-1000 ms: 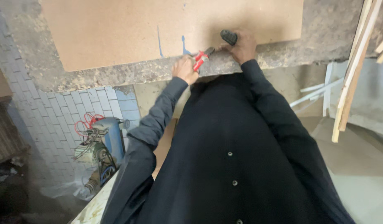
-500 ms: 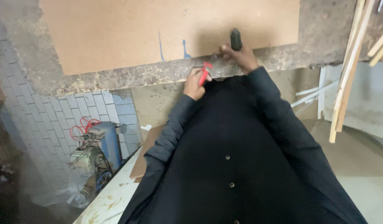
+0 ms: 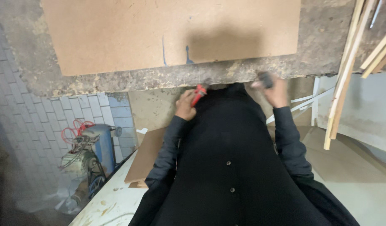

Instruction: The person stands at a workbench and cuts thin wooden strips into shorter pieces using red-handled pliers, holding each strip against the bench edge and snipping it, then setting the cut pieces aside with other strips stacked nearby.

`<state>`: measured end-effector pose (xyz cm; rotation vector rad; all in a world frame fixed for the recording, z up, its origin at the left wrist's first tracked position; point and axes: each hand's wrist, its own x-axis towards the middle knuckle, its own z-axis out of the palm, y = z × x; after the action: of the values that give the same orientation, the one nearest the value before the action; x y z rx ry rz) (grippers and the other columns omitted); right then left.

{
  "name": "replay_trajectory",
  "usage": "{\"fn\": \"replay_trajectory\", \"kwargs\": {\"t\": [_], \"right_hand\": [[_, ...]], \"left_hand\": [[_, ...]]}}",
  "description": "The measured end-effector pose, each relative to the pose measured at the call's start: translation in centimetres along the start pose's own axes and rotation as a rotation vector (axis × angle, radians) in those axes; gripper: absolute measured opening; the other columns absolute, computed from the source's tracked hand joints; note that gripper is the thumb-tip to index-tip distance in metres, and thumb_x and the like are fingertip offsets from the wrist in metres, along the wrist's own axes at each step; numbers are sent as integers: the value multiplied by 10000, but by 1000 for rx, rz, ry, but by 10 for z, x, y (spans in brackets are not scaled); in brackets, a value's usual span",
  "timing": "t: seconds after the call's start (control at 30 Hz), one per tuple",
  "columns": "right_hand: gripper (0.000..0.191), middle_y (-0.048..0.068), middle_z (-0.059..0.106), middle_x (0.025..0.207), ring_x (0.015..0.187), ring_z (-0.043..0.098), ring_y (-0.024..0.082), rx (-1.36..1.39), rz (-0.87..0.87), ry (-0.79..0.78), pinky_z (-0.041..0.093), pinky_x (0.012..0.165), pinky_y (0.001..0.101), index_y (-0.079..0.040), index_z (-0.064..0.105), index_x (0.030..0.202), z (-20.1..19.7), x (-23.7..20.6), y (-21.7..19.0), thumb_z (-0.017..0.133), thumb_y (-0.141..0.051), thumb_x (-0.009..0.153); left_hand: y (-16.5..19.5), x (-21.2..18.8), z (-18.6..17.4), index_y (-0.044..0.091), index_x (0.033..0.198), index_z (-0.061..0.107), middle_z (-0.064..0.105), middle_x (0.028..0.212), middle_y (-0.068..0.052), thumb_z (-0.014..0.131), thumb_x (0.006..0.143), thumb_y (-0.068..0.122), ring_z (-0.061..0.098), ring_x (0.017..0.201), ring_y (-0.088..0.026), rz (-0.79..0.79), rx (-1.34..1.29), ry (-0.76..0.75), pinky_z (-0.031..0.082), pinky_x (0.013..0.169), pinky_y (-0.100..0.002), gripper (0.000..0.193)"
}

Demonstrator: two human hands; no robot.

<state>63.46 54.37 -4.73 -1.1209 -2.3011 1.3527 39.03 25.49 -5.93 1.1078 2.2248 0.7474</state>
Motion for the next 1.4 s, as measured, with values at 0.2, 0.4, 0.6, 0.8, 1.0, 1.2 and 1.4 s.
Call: {"fn": "replay_trajectory", "kwargs": {"t": [0.2,0.4,0.6,0.8,1.0,1.2,1.4], "right_hand": [[396,92,701,944,845,664,183,-28,5,352,543,800,337,14,679,1046,-45,47,15,973,-149,837],[317,52,739,878,778,701,154,146,-18,408,574,775,323,-6,693,926,-43,67,5,974,-122,838],[396,28,708,905,833,711,164,271,-31,289,581,772,311,-15,629,974,-57,62,13,976,-129,821],[422,44,657,1044,883,605,138,186,-32,270,544,787,292,15,625,1035,-65,53,25,996,-54,847],[625,9,592,1030,917,605,130,463,9,348,584,849,304,-102,540,1128,-62,58,32,1006,56,743],[513,48,534,1016,925,604,178,632,1,317,597,891,361,-9,493,1095,-57,46,34,829,267,824],[605,70,495,1015,988,676,259,838,-54,246,597,901,422,-28,424,1193,-73,24,35,769,357,881]], "left_hand": [[-15,7,-30,126,1179,732,650,1262,-122,515,711,-119,608,1221,-357,6,-88,139,492,1029,-414,571],[-13,5,-41,101,1167,741,671,1255,-131,589,754,-123,639,1209,-348,51,-145,266,508,1042,-390,494],[-35,-2,-33,61,1236,694,667,1254,-94,688,636,-108,673,1009,-217,-173,-550,357,557,904,-341,623],[-55,14,-34,0,1308,634,706,1235,-69,710,760,-75,666,988,-139,-231,-899,603,564,898,-318,559],[-48,19,-42,-24,1253,682,735,1179,-80,730,863,-30,680,963,-133,-225,-903,677,561,888,-302,393],[-36,38,-58,-1,1200,687,732,1045,-78,768,895,43,673,788,-152,-483,-1269,860,546,640,-322,318],[-41,74,-64,39,1132,624,699,981,-63,744,869,-13,721,789,-226,-361,-1630,1029,578,634,-379,294]]}}
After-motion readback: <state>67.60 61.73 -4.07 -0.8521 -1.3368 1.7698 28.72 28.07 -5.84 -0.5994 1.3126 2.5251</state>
